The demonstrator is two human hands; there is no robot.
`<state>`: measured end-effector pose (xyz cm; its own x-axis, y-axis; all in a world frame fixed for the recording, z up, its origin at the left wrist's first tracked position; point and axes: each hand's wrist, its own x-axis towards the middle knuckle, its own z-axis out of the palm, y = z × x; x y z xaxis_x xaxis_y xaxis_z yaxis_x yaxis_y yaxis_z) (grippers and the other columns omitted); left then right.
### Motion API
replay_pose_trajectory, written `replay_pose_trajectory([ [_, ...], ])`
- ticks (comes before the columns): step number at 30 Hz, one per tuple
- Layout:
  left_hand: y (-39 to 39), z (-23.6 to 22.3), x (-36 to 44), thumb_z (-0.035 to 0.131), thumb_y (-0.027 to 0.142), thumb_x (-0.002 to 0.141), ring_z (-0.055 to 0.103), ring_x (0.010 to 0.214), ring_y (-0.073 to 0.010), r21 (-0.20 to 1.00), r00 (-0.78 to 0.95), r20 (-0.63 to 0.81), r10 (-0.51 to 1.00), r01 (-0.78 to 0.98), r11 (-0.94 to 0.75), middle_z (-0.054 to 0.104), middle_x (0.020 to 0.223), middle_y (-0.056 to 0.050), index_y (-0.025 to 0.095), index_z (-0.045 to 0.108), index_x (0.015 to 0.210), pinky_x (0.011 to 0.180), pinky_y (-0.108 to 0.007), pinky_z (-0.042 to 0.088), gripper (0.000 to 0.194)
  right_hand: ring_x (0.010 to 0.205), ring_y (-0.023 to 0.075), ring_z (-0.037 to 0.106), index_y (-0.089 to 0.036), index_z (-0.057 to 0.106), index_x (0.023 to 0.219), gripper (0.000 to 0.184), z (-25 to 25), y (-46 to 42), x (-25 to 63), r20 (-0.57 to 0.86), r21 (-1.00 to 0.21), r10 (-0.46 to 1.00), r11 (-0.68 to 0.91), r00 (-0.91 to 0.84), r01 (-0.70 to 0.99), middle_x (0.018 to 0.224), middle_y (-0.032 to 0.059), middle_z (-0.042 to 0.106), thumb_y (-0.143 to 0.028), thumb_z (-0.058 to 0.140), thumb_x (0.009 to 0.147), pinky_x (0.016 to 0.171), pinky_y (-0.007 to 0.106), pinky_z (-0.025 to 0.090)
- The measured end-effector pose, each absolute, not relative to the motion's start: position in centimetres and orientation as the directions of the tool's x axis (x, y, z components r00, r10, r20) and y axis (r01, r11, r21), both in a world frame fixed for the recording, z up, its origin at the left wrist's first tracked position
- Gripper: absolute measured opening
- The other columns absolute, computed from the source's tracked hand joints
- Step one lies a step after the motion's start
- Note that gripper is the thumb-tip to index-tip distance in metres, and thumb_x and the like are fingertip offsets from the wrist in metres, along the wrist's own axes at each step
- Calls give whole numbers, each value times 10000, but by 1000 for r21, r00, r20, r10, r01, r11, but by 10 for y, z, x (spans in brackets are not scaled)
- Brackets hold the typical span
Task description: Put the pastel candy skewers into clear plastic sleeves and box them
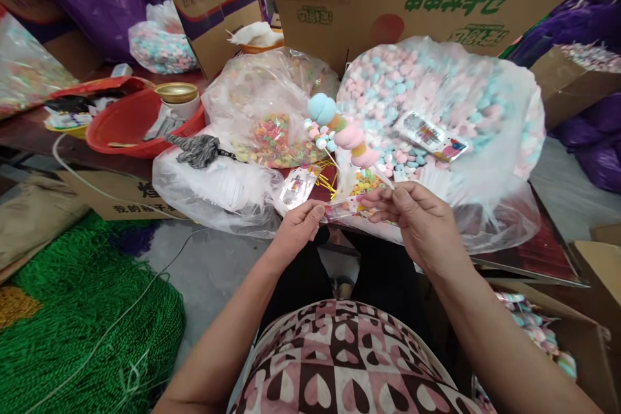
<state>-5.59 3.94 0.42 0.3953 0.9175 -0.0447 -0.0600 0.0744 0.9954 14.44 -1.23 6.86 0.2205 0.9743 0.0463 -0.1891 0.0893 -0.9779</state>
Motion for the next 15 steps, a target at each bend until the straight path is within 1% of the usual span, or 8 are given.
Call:
replay_pose_trajectory([
  [2, 39, 7, -56, 607, 600, 828, 369, 421, -61, 996, 388, -47, 921, -54, 74, 406, 483, 77, 171, 650, 910, 431, -204, 275, 439, 864, 215, 725, -220, 637, 811, 299, 67, -11, 146, 66, -983, 961, 110, 270, -150, 828, 37, 704, -509, 711, 808, 619, 289, 586],
  [5, 41, 7, -56, 621, 626, 800, 374, 410, -64, 995, 368, -51, 928, -66, 81, 412, 477, 79, 167, 644, 906, 429, -205, 281, 471, 869, 204, 719, -219, 615, 796, 319, 67, -11, 150, 94, -985, 928, 140, 361, -103, 839, 20, 674, -518, 726, 785, 619, 272, 581],
  [7, 42, 5, -56, 620, 619, 805, 382, 412, -66, 995, 367, -52, 929, -64, 82, 417, 476, 77, 167, 649, 909, 435, -205, 287, 464, 850, 203, 721, -220, 599, 793, 337, 66, -10, 151, 71, -988, 932, 115, 355, -104, 806, 14, 668, -535, 719, 782, 616, 276, 582],
  [11, 42, 2, -56, 594, 575, 847, 386, 425, -68, 997, 371, -43, 928, -39, 62, 431, 481, 73, 177, 665, 926, 453, -205, 297, 413, 828, 215, 722, -220, 592, 803, 348, 62, -8, 147, 6, -989, 962, 45, 272, -138, 751, 26, 682, -550, 700, 789, 559, 264, 570],
  [13, 42, 1, -56, 595, 569, 849, 386, 429, -69, 998, 372, -36, 928, -35, 53, 436, 487, 71, 178, 669, 923, 453, -207, 297, 405, 840, 216, 721, -221, 589, 808, 343, 60, -7, 146, 11, -988, 964, 50, 266, -144, 760, 27, 684, -545, 698, 793, 544, 254, 564],
  [15, 42, 0, -56, 604, 574, 840, 386, 427, -69, 998, 366, -37, 930, -42, 56, 447, 500, 67, 178, 670, 916, 450, -210, 296, 409, 870, 213, 718, -226, 580, 813, 339, 59, -7, 147, 39, -989, 951, 80, 308, -124, 790, 22, 678, -544, 697, 795, 558, 251, 568],
])
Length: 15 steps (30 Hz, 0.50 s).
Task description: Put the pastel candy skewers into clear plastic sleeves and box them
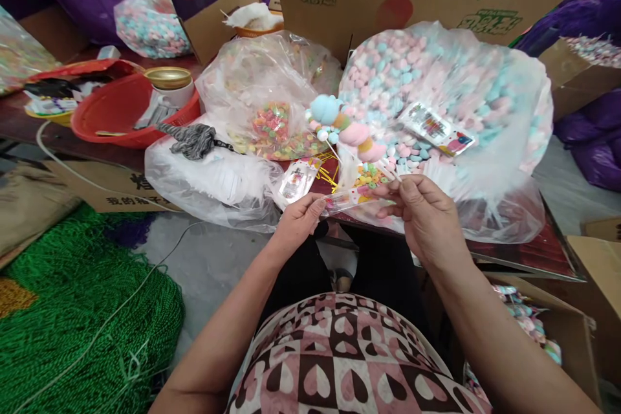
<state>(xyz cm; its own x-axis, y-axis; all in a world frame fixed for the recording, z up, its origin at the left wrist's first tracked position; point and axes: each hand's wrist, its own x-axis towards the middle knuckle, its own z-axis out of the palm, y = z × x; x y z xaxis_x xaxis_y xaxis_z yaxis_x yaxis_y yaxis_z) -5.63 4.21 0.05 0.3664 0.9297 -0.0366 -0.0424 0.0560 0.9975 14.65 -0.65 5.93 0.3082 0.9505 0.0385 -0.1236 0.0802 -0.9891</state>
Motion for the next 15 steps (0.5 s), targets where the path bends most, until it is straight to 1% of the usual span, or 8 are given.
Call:
replay_pose_trajectory([
  [3, 43, -2, -57, 607, 579, 834, 386, 424, -70, 997, 363, -47, 931, -44, 67, 453, 509, 66, 181, 670, 917, 450, -209, 296, 411, 903, 209, 714, -229, 572, 816, 350, 60, -6, 149, 67, -990, 929, 106, 364, -89, 831, 18, 668, -556, 695, 794, 585, 253, 578],
  [9, 42, -5, -52, 571, 552, 865, 372, 439, -71, 999, 356, -43, 934, 4, 45, 435, 508, 70, 186, 675, 906, 460, -204, 290, 383, 846, 205, 725, -221, 582, 831, 359, 54, -8, 149, 17, -991, 951, 58, 309, -124, 832, 31, 701, -562, 689, 799, 541, 242, 571],
  [12, 40, 0, -49, 589, 515, 862, 388, 461, -77, 999, 350, -41, 936, 47, 27, 487, 540, 58, 185, 688, 909, 472, -206, 301, 348, 787, 189, 717, -217, 597, 834, 356, 49, -9, 147, -19, -987, 955, 30, 295, -161, 847, 43, 717, -556, 697, 795, 486, 222, 552],
  [15, 38, 8, -47, 641, 466, 834, 428, 494, -89, 998, 377, -40, 925, 57, 20, 538, 566, 47, 188, 707, 909, 498, -209, 326, 296, 790, 173, 690, -220, 625, 833, 344, 47, -10, 142, -61, -983, 971, -18, 230, -182, 957, 53, 729, -547, 716, 778, 483, 229, 575],
])
